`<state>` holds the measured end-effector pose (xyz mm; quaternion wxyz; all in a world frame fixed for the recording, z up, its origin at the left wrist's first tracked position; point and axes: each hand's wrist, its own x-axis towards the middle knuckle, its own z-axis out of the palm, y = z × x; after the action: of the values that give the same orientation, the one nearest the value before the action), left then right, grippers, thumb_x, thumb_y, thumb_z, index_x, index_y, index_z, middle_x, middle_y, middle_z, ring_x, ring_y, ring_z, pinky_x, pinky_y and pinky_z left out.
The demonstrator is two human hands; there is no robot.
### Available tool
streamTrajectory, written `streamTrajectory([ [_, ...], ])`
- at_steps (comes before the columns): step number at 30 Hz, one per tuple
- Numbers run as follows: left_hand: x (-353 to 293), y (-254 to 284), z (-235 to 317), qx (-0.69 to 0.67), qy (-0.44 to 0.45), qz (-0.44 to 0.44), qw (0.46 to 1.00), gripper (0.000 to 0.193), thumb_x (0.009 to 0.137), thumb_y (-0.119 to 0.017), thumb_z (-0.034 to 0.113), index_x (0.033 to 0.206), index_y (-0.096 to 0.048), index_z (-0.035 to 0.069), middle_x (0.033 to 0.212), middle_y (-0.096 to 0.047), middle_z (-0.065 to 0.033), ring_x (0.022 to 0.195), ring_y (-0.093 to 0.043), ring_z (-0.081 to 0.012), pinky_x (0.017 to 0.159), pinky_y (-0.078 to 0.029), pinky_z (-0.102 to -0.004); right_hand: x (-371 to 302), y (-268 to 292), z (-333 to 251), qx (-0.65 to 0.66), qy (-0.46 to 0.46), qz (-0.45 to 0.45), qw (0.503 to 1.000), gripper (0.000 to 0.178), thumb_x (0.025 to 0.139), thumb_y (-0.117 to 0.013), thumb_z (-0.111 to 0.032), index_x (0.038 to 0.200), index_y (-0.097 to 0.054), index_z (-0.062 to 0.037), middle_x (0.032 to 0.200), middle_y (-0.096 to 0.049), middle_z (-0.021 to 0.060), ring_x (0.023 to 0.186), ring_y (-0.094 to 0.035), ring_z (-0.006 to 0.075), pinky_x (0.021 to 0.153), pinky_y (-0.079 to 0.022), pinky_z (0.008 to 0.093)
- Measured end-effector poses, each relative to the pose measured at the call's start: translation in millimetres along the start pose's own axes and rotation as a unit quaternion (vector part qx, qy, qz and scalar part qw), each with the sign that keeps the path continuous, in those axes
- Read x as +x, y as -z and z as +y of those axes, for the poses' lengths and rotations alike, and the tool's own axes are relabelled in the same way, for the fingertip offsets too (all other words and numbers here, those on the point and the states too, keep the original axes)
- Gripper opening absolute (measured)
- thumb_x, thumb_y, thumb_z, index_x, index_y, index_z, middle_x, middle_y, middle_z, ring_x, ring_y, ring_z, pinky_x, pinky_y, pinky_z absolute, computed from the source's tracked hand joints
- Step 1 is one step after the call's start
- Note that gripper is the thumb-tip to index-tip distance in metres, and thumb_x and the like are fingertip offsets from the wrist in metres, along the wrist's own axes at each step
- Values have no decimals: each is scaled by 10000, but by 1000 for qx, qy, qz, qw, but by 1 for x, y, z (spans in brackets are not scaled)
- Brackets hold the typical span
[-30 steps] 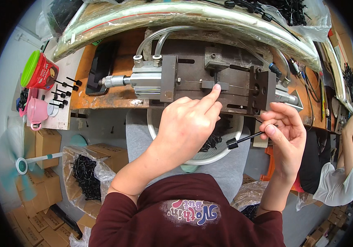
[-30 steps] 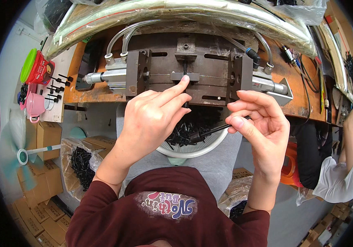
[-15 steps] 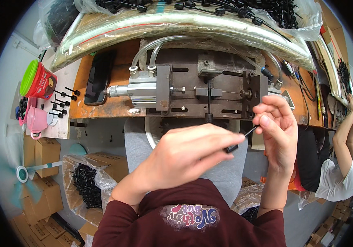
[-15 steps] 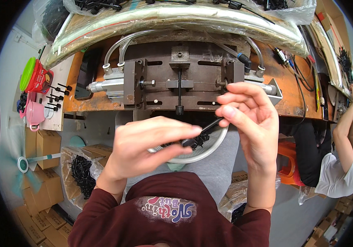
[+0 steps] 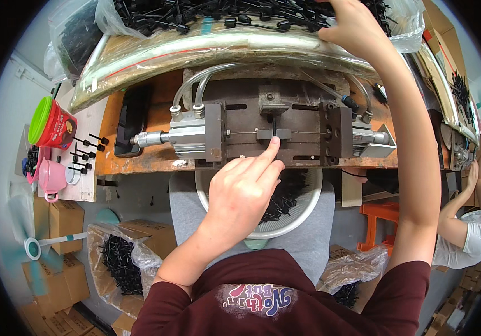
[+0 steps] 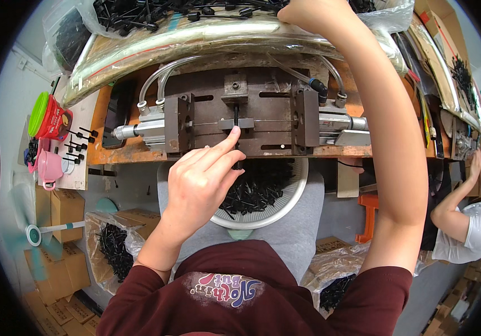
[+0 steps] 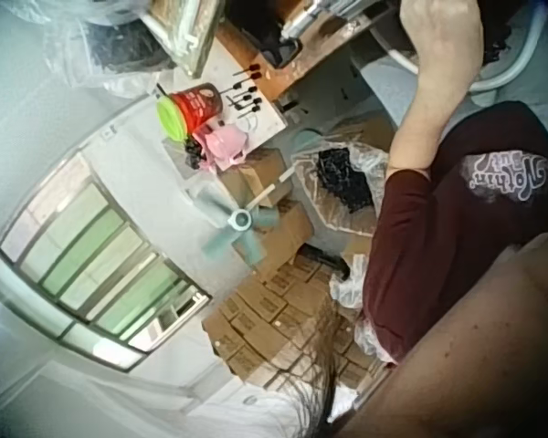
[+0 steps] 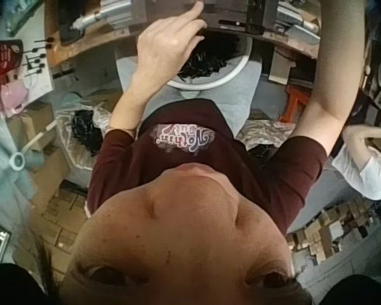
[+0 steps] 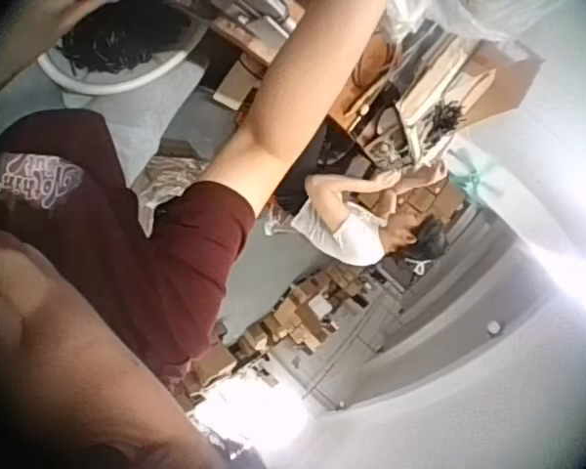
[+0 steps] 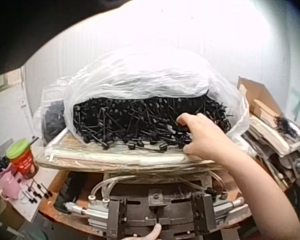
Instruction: The person is assembling small black electronic components using a specialized pneumatic jig or clamp.
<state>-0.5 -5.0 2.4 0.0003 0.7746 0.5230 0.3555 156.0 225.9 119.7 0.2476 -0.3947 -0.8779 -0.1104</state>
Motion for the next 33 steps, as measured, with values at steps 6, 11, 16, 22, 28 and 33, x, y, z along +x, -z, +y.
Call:
streamTrajectory([
  [6, 9, -3, -3, 33, 3, -27, 999, 282, 634, -789, 92, 885, -663, 65, 1226, -654, -90, 638, -640, -212, 618, -516, -304, 28, -16, 16, -23, -55, -138, 989, 469, 679, -695, -135, 1118, -609, 8, 1034, -670, 240, 994, -645, 362, 874, -521, 398],
  [11, 7, -2, -4, 40, 22, -48, 998, 296, 635, -794, 106, 894, -652, 79, 1237, -649, -82, 604, -635, -215, 585, -515, -299, 31, -5, 18, -31, -51, -155, 986, 358, 672, -727, -150, 979, -651, 17, 943, -679, 218, 932, -653, 363, 826, -527, 408],
  [16, 8, -2, -5, 31, 9, -51, 998, 289, 649, -790, 107, 895, -642, 81, 1241, -647, -79, 596, -634, -216, 583, -516, -298, 19, -4, 59, -17, -16, -146, 989, 332, 779, -747, -194, 1054, -654, -32, 878, -677, 97, 767, -600, 179, 742, -499, 314],
  [22, 6, 1, -6, 27, 15, -65, 997, 265, 677, -785, 131, 893, -640, 85, 1241, -646, -84, 583, -626, -213, 578, -516, -298, 4, -4, 71, 3, 13, -87, 996, 248, 814, -728, -177, 975, -661, 0, 804, -648, 115, 690, -589, 206, 682, -490, 318],
  [28, -5, 20, 3, -62, -21, -98, 993, 244, 716, -776, 170, 917, -672, 79, 1217, -655, -97, 587, -630, -212, 576, -519, -297, -2, 28, 80, 111, -154, -7, 982, 237, 877, -696, -248, 982, -704, -36, 711, -646, 37, 672, -604, 93, 657, -476, 244],
  [33, -12, 26, 14, -157, 12, -107, 982, 425, 689, -823, 188, 1070, -688, 58, 1146, -680, -107, 687, -675, -172, 619, -541, -267, -31, 46, 77, 380, -176, 111, 901, 240, 882, -696, -174, 1036, -690, 11, 882, -684, 51, 754, -618, 75, 707, -495, 221],
])
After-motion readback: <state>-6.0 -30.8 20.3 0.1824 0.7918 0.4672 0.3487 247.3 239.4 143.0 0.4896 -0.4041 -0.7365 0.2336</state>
